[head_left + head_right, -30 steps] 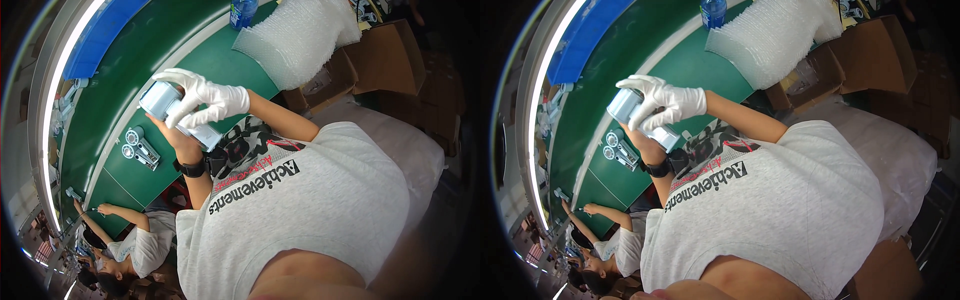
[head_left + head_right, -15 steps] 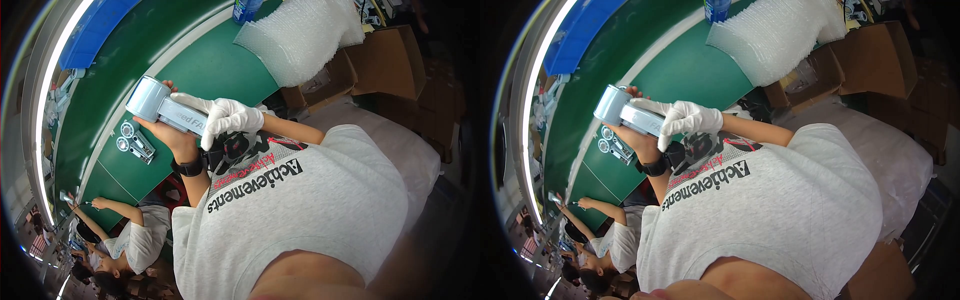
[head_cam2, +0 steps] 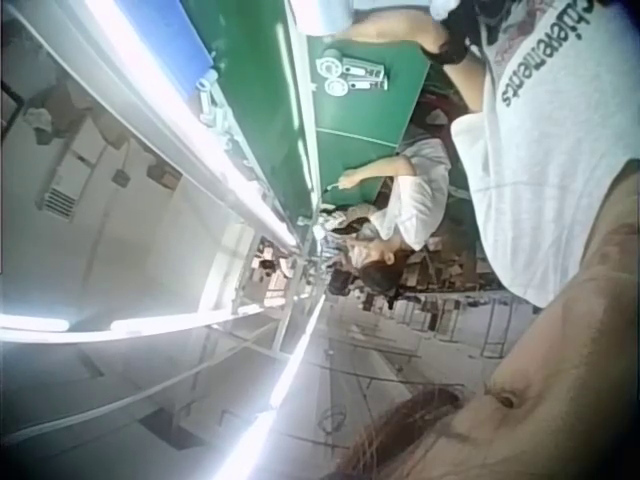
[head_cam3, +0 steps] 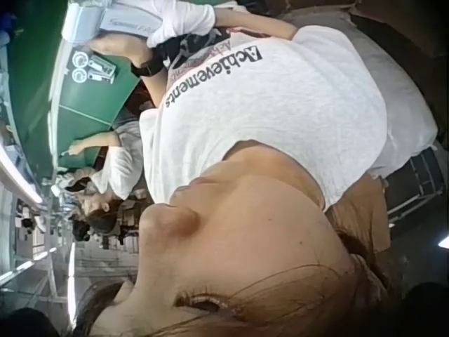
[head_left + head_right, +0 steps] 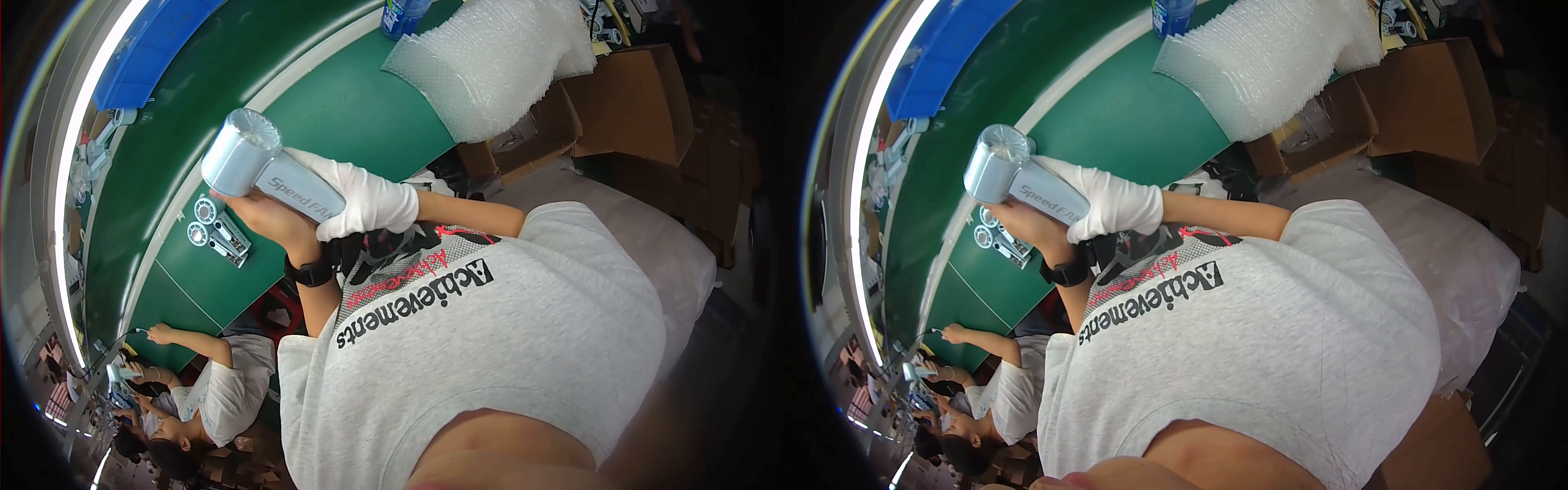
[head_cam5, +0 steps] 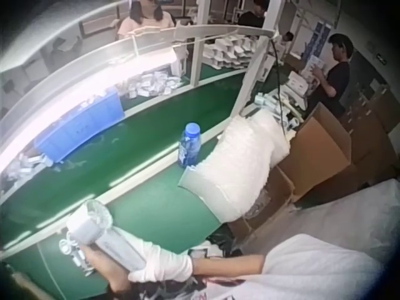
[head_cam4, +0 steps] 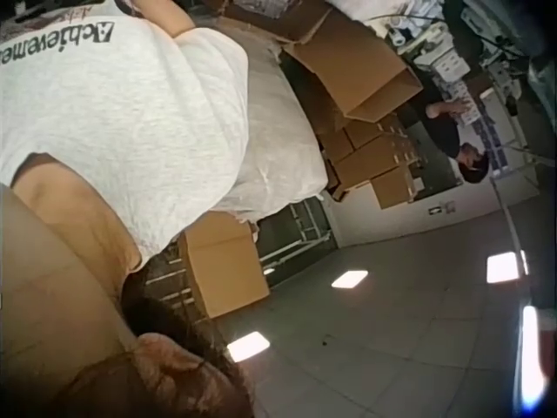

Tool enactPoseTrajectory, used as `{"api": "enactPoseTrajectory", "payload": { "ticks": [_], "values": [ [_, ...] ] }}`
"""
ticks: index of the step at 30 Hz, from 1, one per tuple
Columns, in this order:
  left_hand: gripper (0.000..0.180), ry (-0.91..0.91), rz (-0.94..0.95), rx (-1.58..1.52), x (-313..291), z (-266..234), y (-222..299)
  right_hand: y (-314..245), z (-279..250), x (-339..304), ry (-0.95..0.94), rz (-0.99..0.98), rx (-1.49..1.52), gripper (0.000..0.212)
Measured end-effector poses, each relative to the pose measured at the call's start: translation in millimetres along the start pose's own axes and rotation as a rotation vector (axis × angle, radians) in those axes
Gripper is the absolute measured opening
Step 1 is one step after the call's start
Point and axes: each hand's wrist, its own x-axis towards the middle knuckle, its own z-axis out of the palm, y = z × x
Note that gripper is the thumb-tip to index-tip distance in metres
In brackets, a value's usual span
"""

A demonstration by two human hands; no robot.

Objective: The person picks up a handheld fan, turns it over, and slides it into a bubble wrap sleeve. They then place the packaged fan on the table and repeat the process with several other fans.

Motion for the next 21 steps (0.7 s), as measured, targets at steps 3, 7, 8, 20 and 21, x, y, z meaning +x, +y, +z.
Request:
{"api": "enactPoseTrajectory", "payload": {
  "ticks": [3,7,8,20,21],
  "values": [
    [0.054,-0.032,0.016,0.085,5.6,7.7,4.8,7.6,4.7,2.4,0.088,0.009,-0.307,0.075],
    [0.061,-0.148,-0.073,-0.084,14.5,6.6,4.4,4.7,-2.1,6.2,0.125,0.074,-0.534,0.06],
    [0.064,-0.2,-0.126,-0.19,16.0,5.6,2.9,-2.9,-9.0,6.9,0.031,0.183,-0.432,0.056],
    [0.061,-0.759,-0.532,-0.648,31.7,37.0,-42.1,-4.5,-22.0,0.4,-0.15,0.203,1.364,0.047],
    [0.061,-0.784,-0.543,-0.65,32.2,41.7,-52.8,-3.4,-25.4,0.2,-0.193,0.135,1.503,0.049]
  ]
}}
